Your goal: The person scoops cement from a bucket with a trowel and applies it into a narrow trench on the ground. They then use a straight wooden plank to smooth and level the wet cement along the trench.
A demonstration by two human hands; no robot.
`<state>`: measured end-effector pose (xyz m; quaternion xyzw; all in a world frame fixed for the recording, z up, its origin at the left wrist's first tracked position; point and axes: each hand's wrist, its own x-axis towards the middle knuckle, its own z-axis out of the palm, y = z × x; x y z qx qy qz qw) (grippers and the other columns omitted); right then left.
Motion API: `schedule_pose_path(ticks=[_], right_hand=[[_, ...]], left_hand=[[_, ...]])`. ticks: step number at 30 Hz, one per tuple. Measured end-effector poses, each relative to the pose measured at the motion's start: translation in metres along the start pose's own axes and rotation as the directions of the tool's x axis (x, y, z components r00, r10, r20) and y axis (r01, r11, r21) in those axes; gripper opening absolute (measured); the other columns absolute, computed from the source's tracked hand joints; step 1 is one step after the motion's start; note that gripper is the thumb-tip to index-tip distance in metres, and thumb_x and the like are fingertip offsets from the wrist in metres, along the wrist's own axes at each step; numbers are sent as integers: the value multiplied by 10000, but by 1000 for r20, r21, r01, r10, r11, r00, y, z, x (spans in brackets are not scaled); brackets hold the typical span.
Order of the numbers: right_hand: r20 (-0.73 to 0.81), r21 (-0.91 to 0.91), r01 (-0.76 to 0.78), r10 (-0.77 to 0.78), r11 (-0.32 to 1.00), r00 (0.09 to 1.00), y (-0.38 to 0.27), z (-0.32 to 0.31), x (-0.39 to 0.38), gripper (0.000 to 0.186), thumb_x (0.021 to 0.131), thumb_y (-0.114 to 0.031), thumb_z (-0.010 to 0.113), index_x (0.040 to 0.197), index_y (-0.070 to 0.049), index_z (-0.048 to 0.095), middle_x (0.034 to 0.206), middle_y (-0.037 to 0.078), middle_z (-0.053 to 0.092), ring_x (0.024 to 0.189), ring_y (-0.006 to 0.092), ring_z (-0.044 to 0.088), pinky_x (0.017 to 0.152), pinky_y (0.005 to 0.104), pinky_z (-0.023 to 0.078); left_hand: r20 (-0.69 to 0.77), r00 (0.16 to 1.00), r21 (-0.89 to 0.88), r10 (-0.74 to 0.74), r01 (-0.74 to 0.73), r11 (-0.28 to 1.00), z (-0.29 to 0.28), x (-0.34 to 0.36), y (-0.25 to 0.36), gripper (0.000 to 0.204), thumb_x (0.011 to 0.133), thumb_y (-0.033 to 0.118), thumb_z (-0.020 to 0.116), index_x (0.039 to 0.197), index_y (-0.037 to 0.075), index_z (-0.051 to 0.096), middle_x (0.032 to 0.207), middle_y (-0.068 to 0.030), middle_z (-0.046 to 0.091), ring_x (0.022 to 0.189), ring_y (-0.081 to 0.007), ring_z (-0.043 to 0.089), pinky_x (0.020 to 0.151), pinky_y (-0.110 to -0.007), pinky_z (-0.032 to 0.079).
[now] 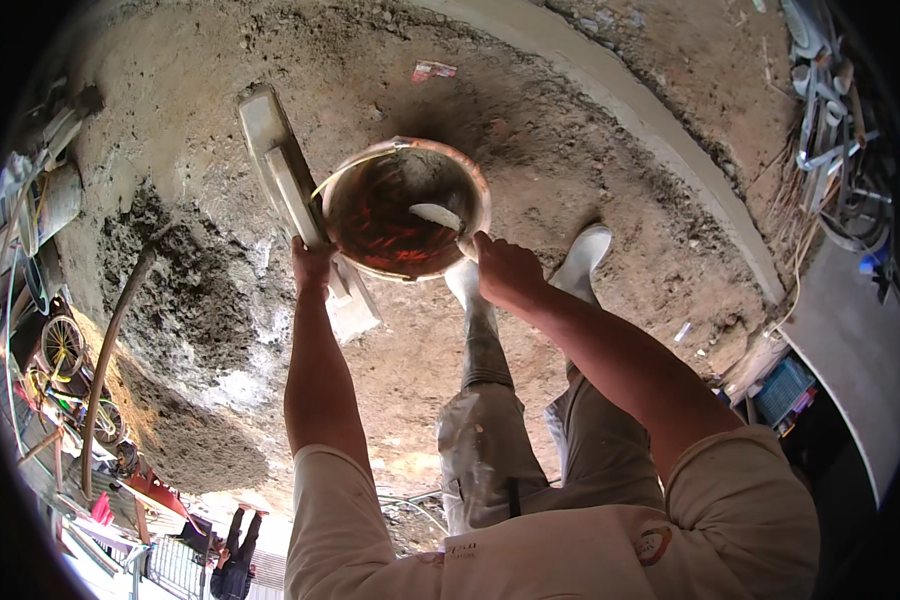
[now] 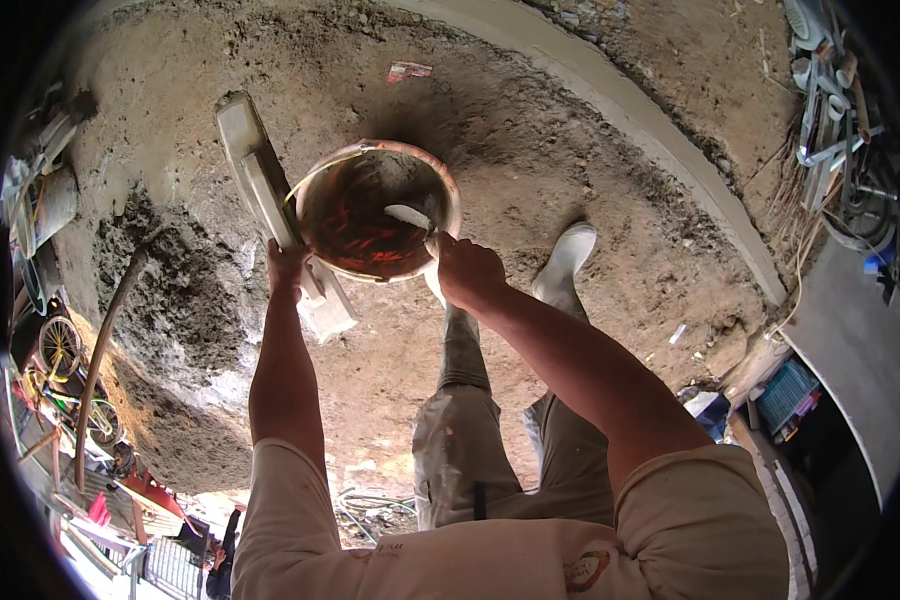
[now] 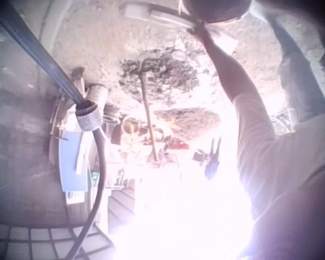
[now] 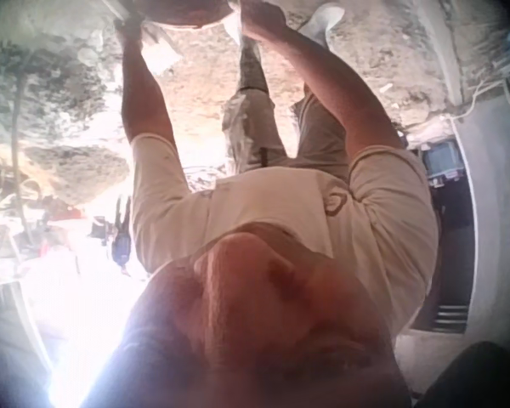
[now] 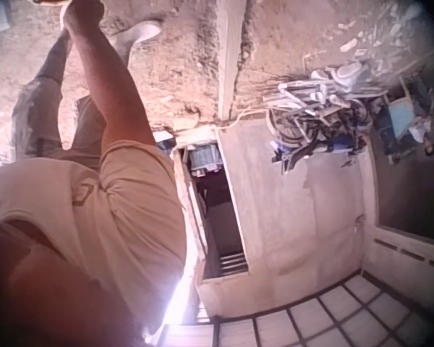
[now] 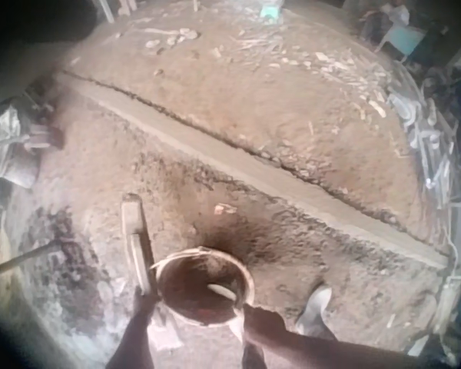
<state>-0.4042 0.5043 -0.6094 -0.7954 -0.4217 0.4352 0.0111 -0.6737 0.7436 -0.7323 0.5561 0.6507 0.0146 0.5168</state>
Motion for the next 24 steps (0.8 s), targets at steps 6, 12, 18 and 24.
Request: schedule_pose_path(ticks=[6,12,18,24], right_hand=[[-230,-211,35,-85,977,970,47,-42,-5,257,847,-94,557,1093,-24,540,764,167,638,659,333,673,540,444,540],[-248,-428,25,-144,904,958,49,-67,34,173,822,-103,578,962,-13,623,767,155,660,640,256,686,526,365,547],[43,-423,14,5,906,999,50,-68,54,168,830,-113,579,970,-45,646,854,137,692,751,258,701,622,387,562],[175,-304,-26,83,952,981,97,-80,49,229,873,-173,562,1053,-65,654,959,121,702,915,274,689,748,406,555]], left_hand=[[114,988,-259,108,-75,963,35,-27,59,377,717,21,721,1001,54,475,781,-30,570,703,-149,545,630,-313,486],[123,910,161,397,-413,896,68,-41,132,386,741,84,693,1066,69,484,891,-205,660,823,-369,667,745,-424,526],[257,893,431,370,-448,783,114,-70,199,550,722,126,621,1243,164,451,953,-241,675,910,-444,652,807,-506,522],[320,856,482,407,-517,707,138,-71,218,521,736,113,595,1230,152,434,933,-258,670,902,-461,645,821,-526,511]])
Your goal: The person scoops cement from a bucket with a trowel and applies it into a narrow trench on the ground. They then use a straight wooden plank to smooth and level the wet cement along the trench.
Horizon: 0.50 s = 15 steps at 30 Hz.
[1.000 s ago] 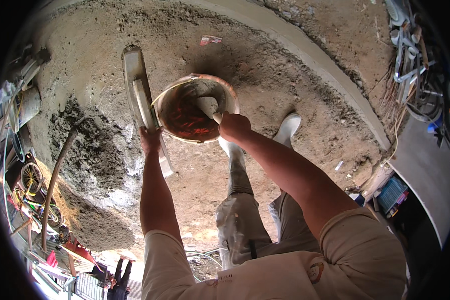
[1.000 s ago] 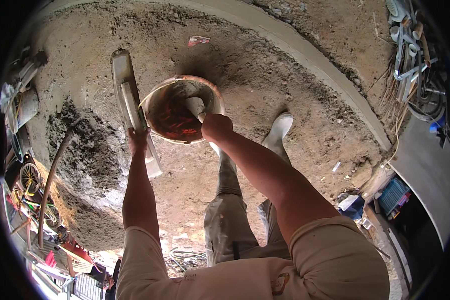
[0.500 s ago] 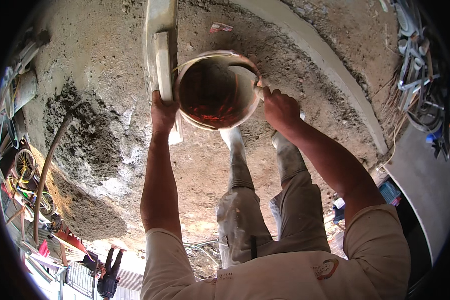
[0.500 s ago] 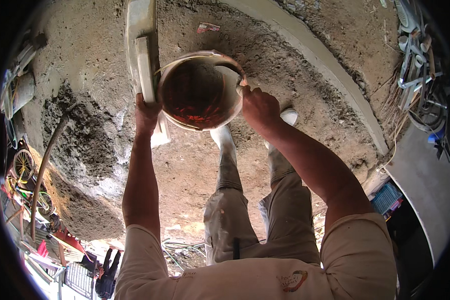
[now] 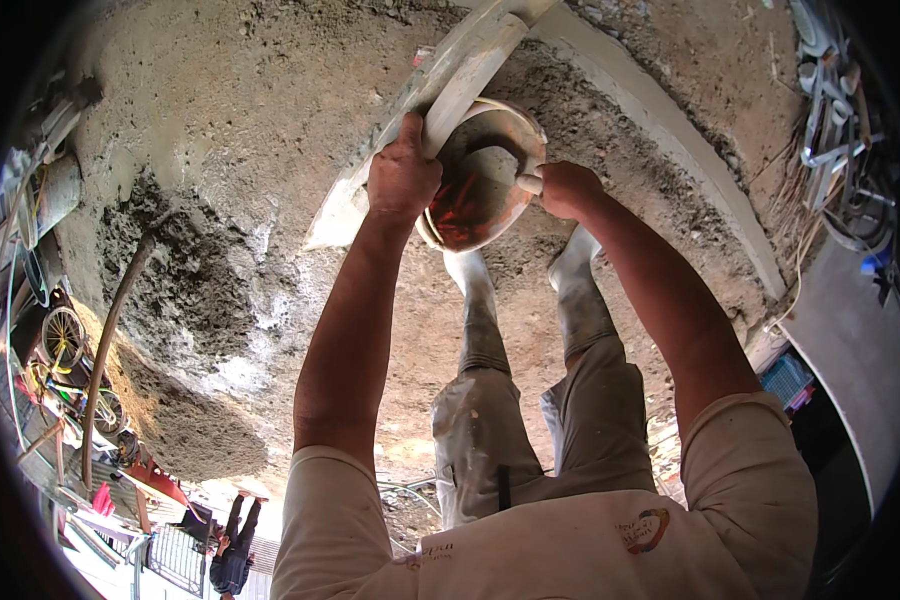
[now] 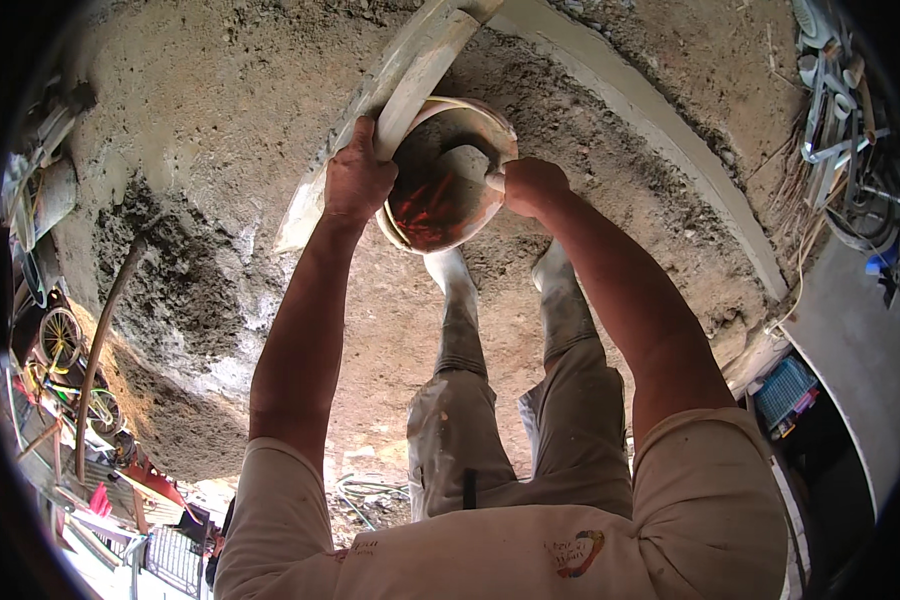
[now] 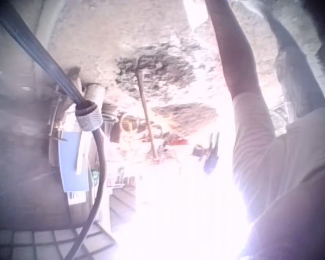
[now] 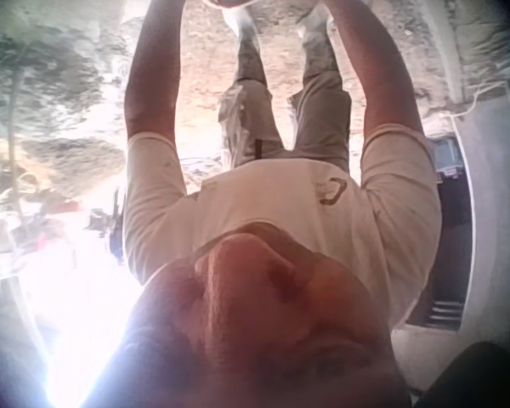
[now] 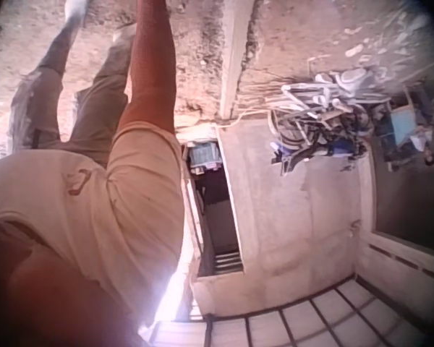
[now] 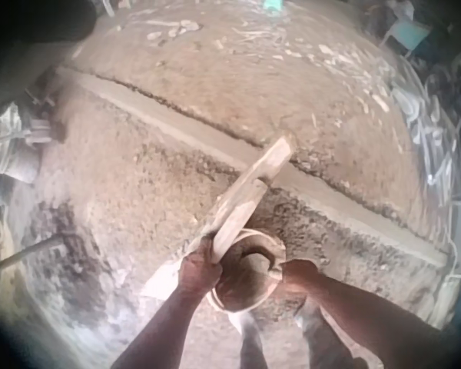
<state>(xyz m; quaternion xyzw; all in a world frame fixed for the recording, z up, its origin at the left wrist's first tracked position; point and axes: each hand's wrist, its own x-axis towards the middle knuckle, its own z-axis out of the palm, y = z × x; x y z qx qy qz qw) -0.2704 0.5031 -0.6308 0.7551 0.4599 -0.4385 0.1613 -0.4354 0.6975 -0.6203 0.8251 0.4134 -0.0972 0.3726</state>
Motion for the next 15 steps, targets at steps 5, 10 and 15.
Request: schedule_pose_path(ticks=[5,10,15], right_hand=[[25,116,-127,125,985,992,14,33,6,268,901,-267,566,1080,-88,653,990,125,705,926,288,688,760,431,548],[-85,201,39,-22,979,996,7,67,-13,299,892,-330,586,1092,-119,656,947,99,713,870,292,695,743,441,552],[-51,440,25,-3,897,999,15,94,-23,462,800,-307,662,1228,-143,605,1076,133,687,993,292,668,848,401,534]], left_hand=[[-14,998,5,65,-65,998,8,0,15,475,754,88,578,1204,117,427,927,-288,661,911,-480,638,834,-536,506],[27,1000,104,-12,9,995,14,1,25,477,750,88,581,1193,89,405,998,-280,659,944,-473,635,838,-518,515],[4,997,150,-81,79,986,15,-10,57,492,743,88,554,1213,110,413,1016,-275,660,956,-476,632,854,-525,497]])
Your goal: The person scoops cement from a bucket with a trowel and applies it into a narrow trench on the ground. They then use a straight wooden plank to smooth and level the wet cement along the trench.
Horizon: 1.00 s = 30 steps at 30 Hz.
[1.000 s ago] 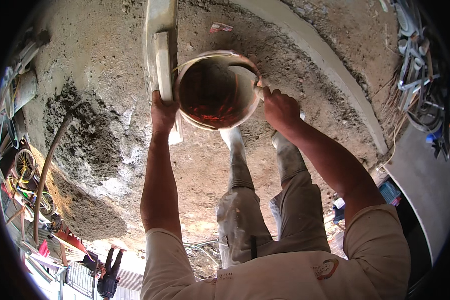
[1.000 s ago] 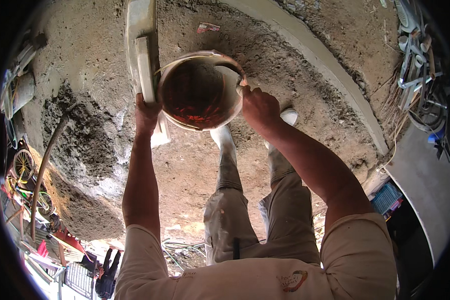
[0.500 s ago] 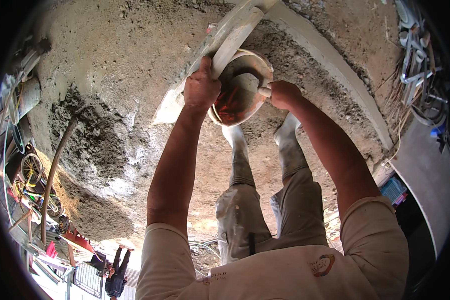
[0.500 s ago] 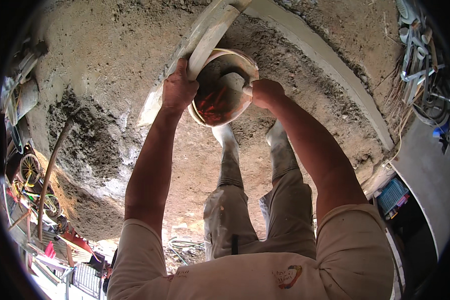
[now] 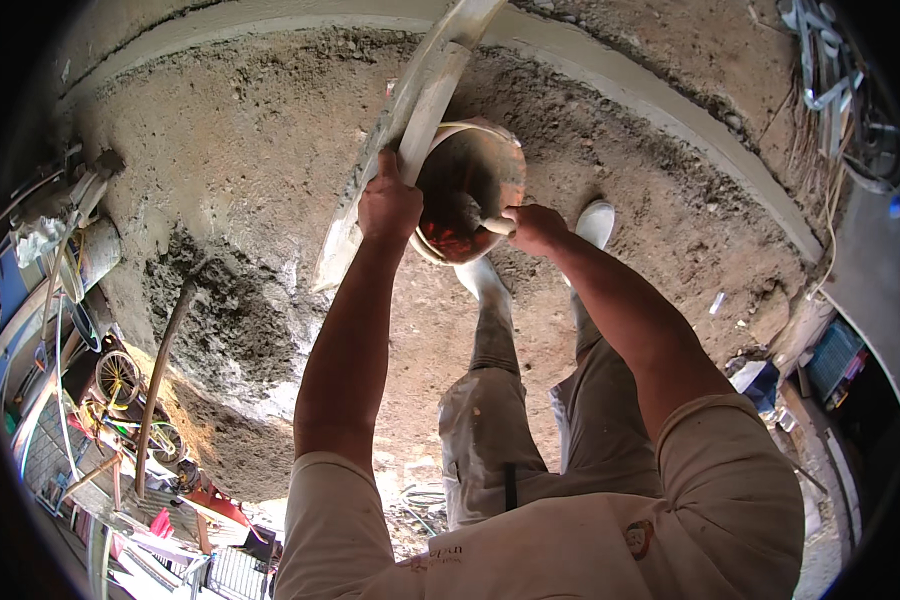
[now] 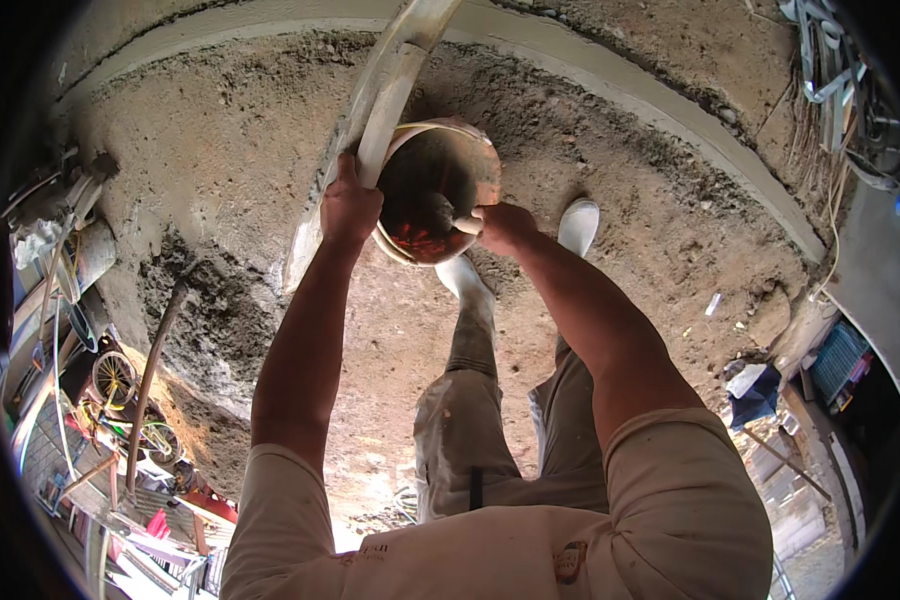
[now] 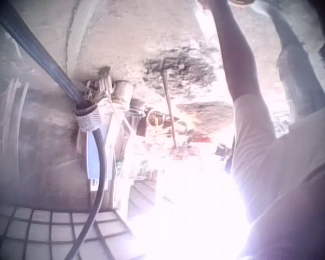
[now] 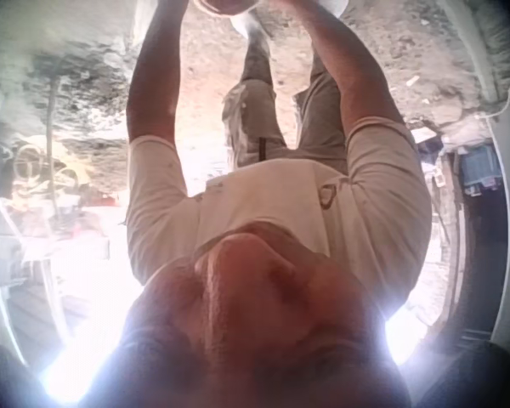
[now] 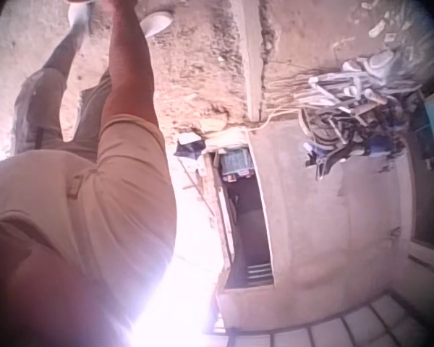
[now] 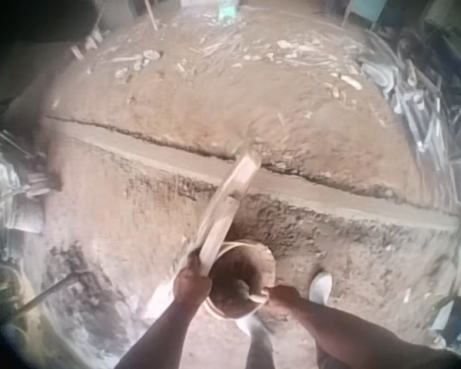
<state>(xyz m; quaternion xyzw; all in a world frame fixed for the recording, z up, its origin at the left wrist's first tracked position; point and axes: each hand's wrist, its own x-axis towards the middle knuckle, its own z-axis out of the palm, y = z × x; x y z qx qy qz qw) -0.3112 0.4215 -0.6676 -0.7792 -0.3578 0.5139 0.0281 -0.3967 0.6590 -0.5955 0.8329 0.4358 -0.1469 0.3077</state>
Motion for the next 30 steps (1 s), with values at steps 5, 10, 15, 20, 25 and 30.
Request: schedule_pose_path(ticks=[5,10,15,20,25,30], right_hand=[[23,400,84,-102,912,995,51,20,-40,562,747,-216,712,1270,-84,556,1031,199,676,955,314,665,810,409,519],[-78,415,236,-224,879,971,38,-1,-142,574,746,-165,657,1285,-33,509,1014,264,651,967,374,648,836,440,506],[-168,438,222,-163,871,972,67,-14,-215,534,714,-139,641,1217,-32,500,951,255,638,925,420,629,775,470,497],[-203,544,162,-58,824,977,74,-23,-277,612,688,-202,650,1264,-56,502,1058,245,629,1004,421,610,839,488,478],[-323,840,212,147,500,935,97,15,-334,535,775,-223,625,1268,-51,507,1005,183,645,955,310,631,837,413,491],[-294,932,352,385,-90,875,176,73,-389,251,857,-203,559,1078,-88,526,723,30,507,622,125,527,544,296,449]], left_hand=[[-5,998,30,-58,58,998,-43,-30,20,477,736,128,601,1187,83,452,1057,-272,648,1006,-459,622,874,-506,489],[-118,992,64,38,-31,997,-117,-78,18,462,744,136,610,1183,84,475,1014,-264,656,945,-463,635,830,-503,506],[-166,967,64,194,-186,981,-127,-101,71,447,746,129,621,1170,63,491,1037,-281,641,950,-475,625,805,-504,510],[-171,923,73,345,-337,939,-138,-125,114,524,745,101,665,1225,8,476,1070,-248,631,990,-421,634,856,-468,501],[-69,911,131,407,-397,909,-119,-146,168,598,749,73,635,1298,-24,421,1219,-268,554,1103,-436,575,948,-480,470],[42,900,177,433,-433,884,-53,-160,248,640,708,19,631,1315,-18,430,1213,-263,562,1097,-422,581,956,-459,463]])
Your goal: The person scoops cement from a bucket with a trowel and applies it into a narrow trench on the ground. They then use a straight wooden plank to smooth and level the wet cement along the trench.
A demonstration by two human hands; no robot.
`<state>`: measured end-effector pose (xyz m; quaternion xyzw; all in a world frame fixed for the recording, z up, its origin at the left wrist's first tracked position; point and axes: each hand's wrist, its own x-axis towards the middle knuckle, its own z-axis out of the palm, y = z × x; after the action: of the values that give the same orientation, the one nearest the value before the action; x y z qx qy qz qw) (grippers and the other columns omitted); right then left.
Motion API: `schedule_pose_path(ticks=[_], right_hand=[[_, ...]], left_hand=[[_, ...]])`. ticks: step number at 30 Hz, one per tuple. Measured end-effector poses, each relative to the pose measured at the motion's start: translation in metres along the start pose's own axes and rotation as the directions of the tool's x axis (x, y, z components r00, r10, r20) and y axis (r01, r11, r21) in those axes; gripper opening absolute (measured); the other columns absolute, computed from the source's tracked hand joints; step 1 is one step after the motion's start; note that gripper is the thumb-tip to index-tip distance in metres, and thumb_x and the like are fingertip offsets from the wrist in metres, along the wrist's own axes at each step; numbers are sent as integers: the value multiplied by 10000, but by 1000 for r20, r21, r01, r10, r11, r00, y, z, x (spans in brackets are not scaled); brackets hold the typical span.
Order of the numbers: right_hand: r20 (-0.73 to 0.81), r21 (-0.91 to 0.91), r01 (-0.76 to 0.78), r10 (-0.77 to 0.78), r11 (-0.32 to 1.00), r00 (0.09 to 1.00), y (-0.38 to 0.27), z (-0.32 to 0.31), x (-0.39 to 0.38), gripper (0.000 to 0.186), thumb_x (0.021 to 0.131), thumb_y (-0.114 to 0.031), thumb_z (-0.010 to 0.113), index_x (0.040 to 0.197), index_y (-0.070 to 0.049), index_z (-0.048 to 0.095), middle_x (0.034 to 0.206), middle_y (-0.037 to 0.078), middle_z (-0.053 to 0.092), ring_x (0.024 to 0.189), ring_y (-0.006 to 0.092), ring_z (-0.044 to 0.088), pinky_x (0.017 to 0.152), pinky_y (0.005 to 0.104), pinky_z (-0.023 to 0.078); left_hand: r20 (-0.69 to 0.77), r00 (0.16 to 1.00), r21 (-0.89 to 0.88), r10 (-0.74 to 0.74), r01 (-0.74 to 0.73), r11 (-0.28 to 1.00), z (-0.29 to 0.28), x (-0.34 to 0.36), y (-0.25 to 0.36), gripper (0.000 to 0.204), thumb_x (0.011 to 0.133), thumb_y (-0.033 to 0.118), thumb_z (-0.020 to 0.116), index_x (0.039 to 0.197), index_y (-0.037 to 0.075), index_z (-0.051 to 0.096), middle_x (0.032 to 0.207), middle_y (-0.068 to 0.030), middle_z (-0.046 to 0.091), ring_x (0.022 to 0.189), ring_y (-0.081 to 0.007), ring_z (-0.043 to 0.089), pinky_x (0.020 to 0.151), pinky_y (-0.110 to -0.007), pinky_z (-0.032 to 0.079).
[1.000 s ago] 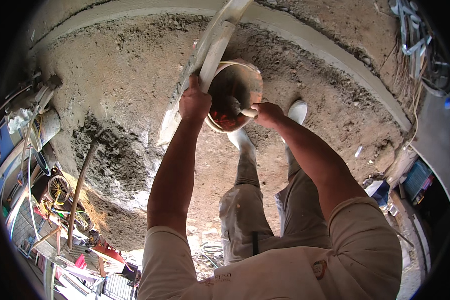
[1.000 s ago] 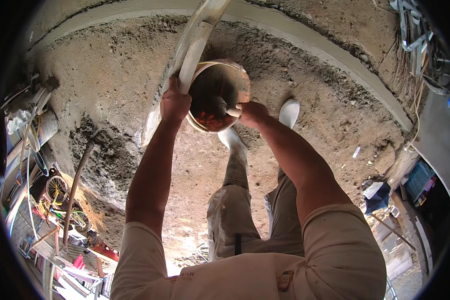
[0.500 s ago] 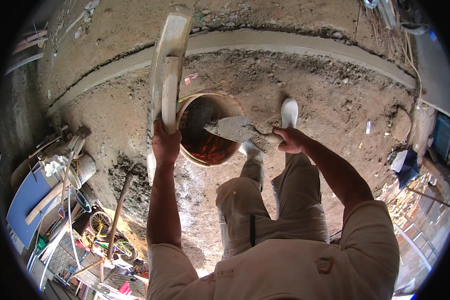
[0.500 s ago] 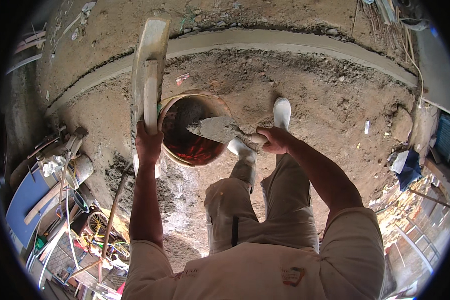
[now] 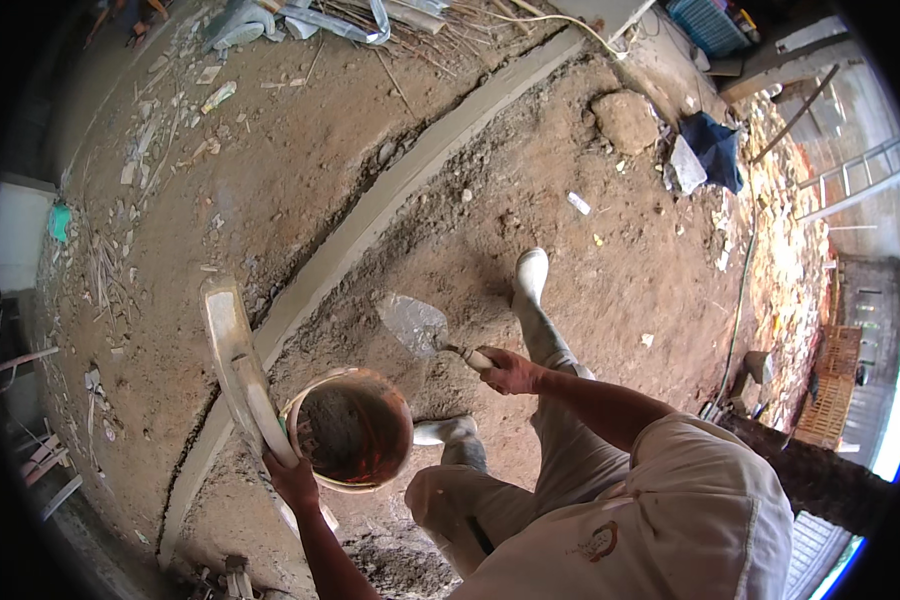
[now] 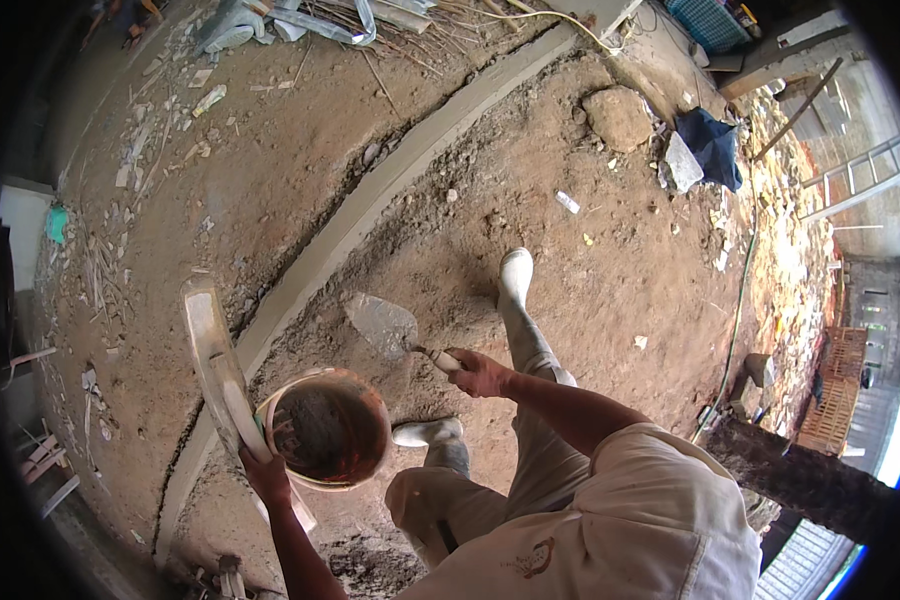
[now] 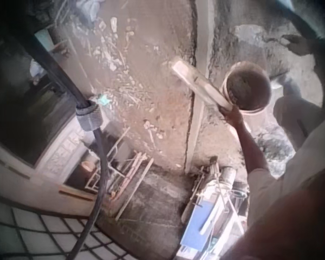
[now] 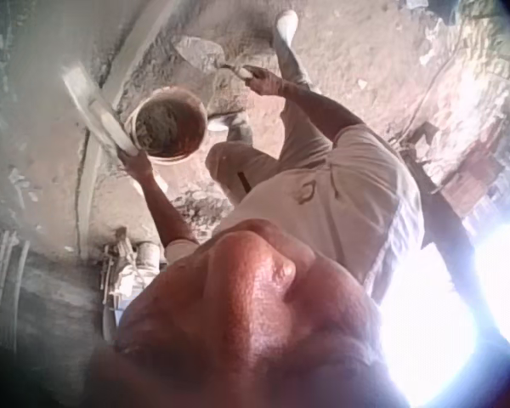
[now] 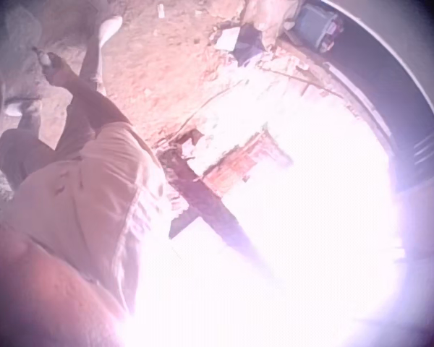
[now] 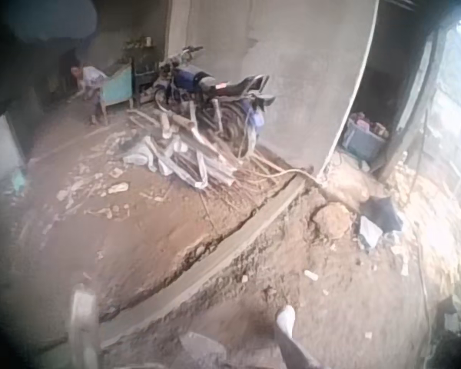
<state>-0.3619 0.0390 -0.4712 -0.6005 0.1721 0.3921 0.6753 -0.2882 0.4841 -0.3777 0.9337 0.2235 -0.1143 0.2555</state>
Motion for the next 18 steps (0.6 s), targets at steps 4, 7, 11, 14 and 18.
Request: schedule_pose_path(ticks=[4,7,11,14,18], right_hand=[[-257,431,118,-4,894,966,-8,-83,-5,184,884,-204,522,1043,-111,526,697,-9,469,569,114,474,495,272,412],[-460,461,256,-18,850,888,-28,-162,-13,166,893,-194,521,1039,-116,510,659,-17,452,522,108,455,459,264,392],[-606,458,416,-66,785,792,-62,-278,-32,238,897,-233,489,1090,-97,521,662,4,470,522,118,462,459,272,397],[-676,401,433,-59,807,735,-99,-365,-50,250,882,-308,498,992,-83,514,656,11,477,510,123,461,455,274,392],[-780,307,493,-82,814,621,-161,-461,-85,244,884,-312,488,972,-86,516,650,-1,467,523,108,461,462,266,387]], left_hand=[[43,997,55,57,-59,997,44,15,83,634,683,-2,642,1284,-31,442,1166,-249,583,1066,-396,598,941,-442,466],[91,989,57,113,-118,991,78,27,147,601,675,9,670,1236,-27,459,1116,-237,601,1036,-384,609,925,-435,470],[129,972,55,198,-206,977,112,45,229,595,679,27,683,1224,-34,450,1117,-250,602,1037,-402,606,927,-430,465],[139,966,-23,218,-217,976,133,58,300,613,681,22,691,1237,-42,442,1155,-237,588,1046,-374,602,936,-413,459],[132,967,-136,217,-199,971,156,82,401,639,707,16,696,1275,-59,413,1210,-228,564,1064,-342,593,957,-387,444]])
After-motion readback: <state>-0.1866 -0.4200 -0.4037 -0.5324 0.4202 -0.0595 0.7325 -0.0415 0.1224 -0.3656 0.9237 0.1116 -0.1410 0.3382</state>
